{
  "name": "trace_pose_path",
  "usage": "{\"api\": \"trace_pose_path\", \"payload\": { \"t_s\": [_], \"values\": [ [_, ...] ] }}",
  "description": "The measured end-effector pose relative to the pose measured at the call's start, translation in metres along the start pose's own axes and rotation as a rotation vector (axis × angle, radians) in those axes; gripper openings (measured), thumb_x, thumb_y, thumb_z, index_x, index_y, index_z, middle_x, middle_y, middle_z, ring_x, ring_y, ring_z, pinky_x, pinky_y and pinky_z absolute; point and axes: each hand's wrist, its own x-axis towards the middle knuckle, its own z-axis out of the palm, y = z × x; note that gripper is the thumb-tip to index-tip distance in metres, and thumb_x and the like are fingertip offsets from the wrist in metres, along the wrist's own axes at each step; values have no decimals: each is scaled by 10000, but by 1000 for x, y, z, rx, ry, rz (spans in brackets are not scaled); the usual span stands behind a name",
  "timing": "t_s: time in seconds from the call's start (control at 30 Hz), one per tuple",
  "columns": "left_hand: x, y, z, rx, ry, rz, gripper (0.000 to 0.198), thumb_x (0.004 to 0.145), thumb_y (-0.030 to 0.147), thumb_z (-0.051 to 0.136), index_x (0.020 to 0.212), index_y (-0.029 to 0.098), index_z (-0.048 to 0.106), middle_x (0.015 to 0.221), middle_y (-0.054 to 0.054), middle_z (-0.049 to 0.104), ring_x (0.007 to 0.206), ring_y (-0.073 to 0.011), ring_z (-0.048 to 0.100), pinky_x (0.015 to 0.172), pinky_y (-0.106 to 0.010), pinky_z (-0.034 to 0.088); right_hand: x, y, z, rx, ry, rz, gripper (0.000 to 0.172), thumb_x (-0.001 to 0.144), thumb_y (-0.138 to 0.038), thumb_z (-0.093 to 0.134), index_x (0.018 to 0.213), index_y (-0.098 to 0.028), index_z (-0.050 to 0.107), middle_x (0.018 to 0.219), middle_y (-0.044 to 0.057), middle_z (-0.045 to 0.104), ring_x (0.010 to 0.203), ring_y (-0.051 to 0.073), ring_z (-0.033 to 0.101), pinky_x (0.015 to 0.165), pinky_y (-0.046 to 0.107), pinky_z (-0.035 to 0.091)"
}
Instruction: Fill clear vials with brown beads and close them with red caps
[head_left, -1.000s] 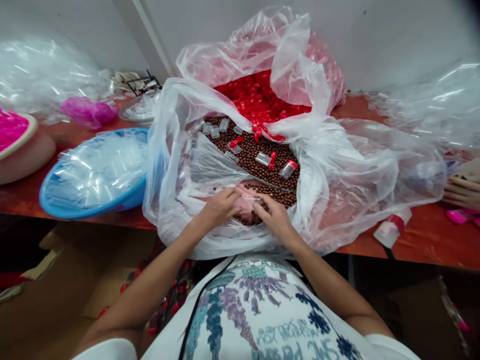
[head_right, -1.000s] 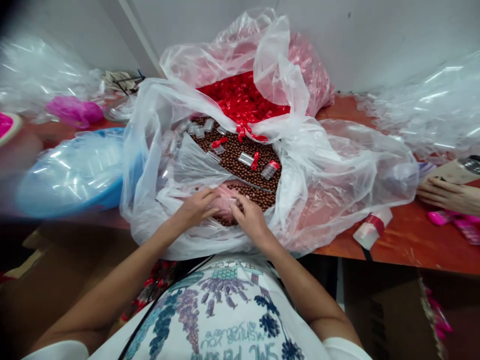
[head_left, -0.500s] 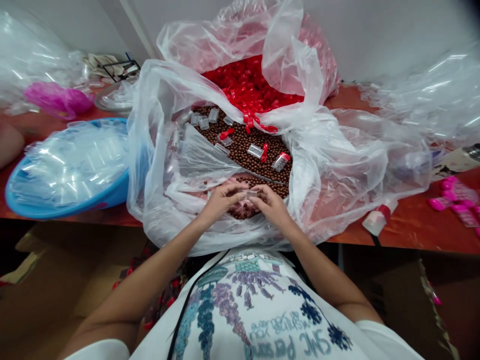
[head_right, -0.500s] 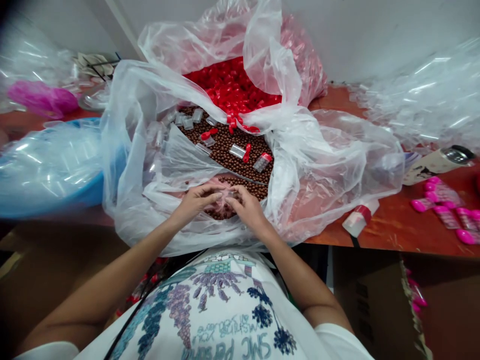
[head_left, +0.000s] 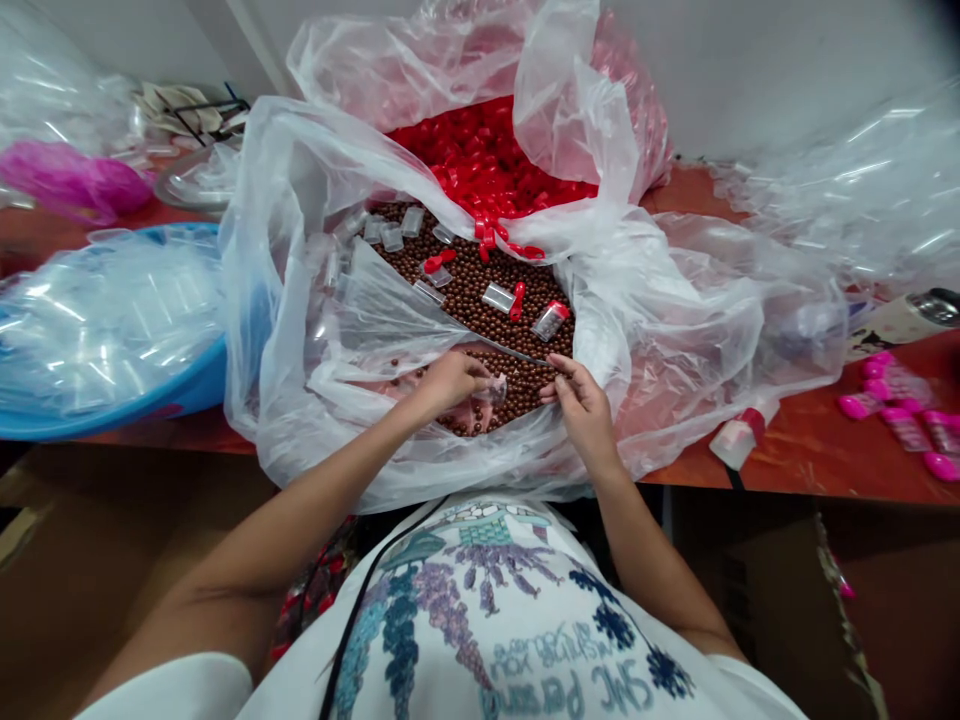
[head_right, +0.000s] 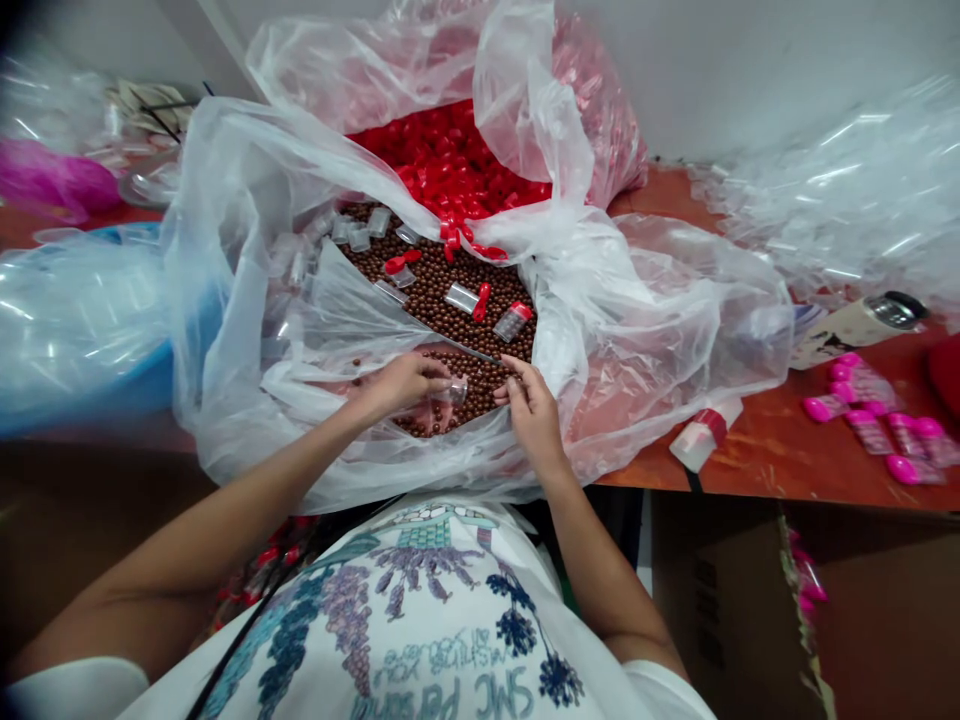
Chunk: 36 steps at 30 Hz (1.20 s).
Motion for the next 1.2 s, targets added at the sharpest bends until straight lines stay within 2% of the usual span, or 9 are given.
{"api": "trace_pose_path", "payload": {
  "t_s": [0.1, 0.27, 0.47, 0.57, 0.7, 0.8, 1.0, 1.1, 1.2],
  "values": [
    [6, 6, 14, 26, -113, -30, 153, 605, 322, 740, 653, 176, 736, 547, -62, 639, 569, -213, 587, 539, -296, 419, -6, -5, -4, 1, 46, 5, 326, 909, -318, 431, 1192, -224, 563, 902, 34, 651, 738, 133, 627, 755, 320, 544],
    [20, 4, 27, 31, -228, -29, 108, 584, 234, 736, 650, 150, 724, 586, -40, 639, 500, -149, 525, 510, -269, 394, -9, -9, -13, 14, 137, 24, 294, 909, -324, 447, 1140, -216, 593, 817, 23, 653, 688, 136, 629, 733, 322, 534],
    [18, -1, 27, -258, -338, -165, 294, 619, 293, 762, 867, 139, 733, 711, -46, 675, 534, -120, 550, 508, -246, 437, -4, -8, -19, 30, 179, 41, 281, 902, -316, 462, 1120, -212, 606, 801, 18, 663, 666, 124, 627, 697, 293, 527],
    [13, 1, 25, -422, -358, -204, 394, 572, 326, 820, 896, 124, 725, 765, -57, 687, 596, -122, 589, 569, -253, 492, 0, -7, -18, 41, 176, 37, 272, 898, -313, 465, 1100, -214, 619, 787, 12, 663, 666, 121, 626, 691, 286, 527],
    [10, 0, 23, -630, -350, -236, 439, 539, 291, 857, 914, 116, 711, 819, -61, 692, 656, -122, 628, 643, -256, 532, 7, -6, -16, 33, 155, 18, 270, 889, -313, 477, 1096, -224, 625, 806, 11, 662, 698, 125, 627, 707, 293, 538],
    [5, 0, 22, -722, -319, -268, 398, 574, 245, 843, 924, 123, 699, 851, -60, 694, 653, -118, 640, 616, -231, 537, 12, -6, -14, -4, 75, -6, 264, 874, -325, 508, 1088, -236, 635, 971, 34, 663, 763, 133, 627, 718, 292, 541],
    [-18, 7, 10, -882, -259, -204, 321, 629, 174, 808, 898, 110, 644, 847, -37, 676, 680, -114, 653, 660, -243, 566, 25, -12, -4, -196, -139, -230, 272, 904, -242, 453, 1096, -264, 644, 1147, 36, 610, 1007, 165, 595, 878, 323, 494],
    [-33, 11, -1, -953, -218, -133, 354, 673, 208, 785, 966, 126, 605, 876, -50, 688, 723, -138, 677, 682, -254, 568, 47, -14, -1, -317, -152, -332, 277, 910, -218, 433, 1091, -251, 640, 1113, 36, 630, 1033, 168, 590, 931, 332, 461],
    [-46, 14, -12, -978, -69, -55, 352, 700, 217, 764, 996, 141, 589, 911, -50, 697, 767, -139, 684, 729, -249, 563, 82, -15, 5, -579, -143, -375, 262, 910, -216, 444, 1081, -215, 643, 1085, 51, 658, 1022, 180, 594, 932, 325, 444]
  ]
}}
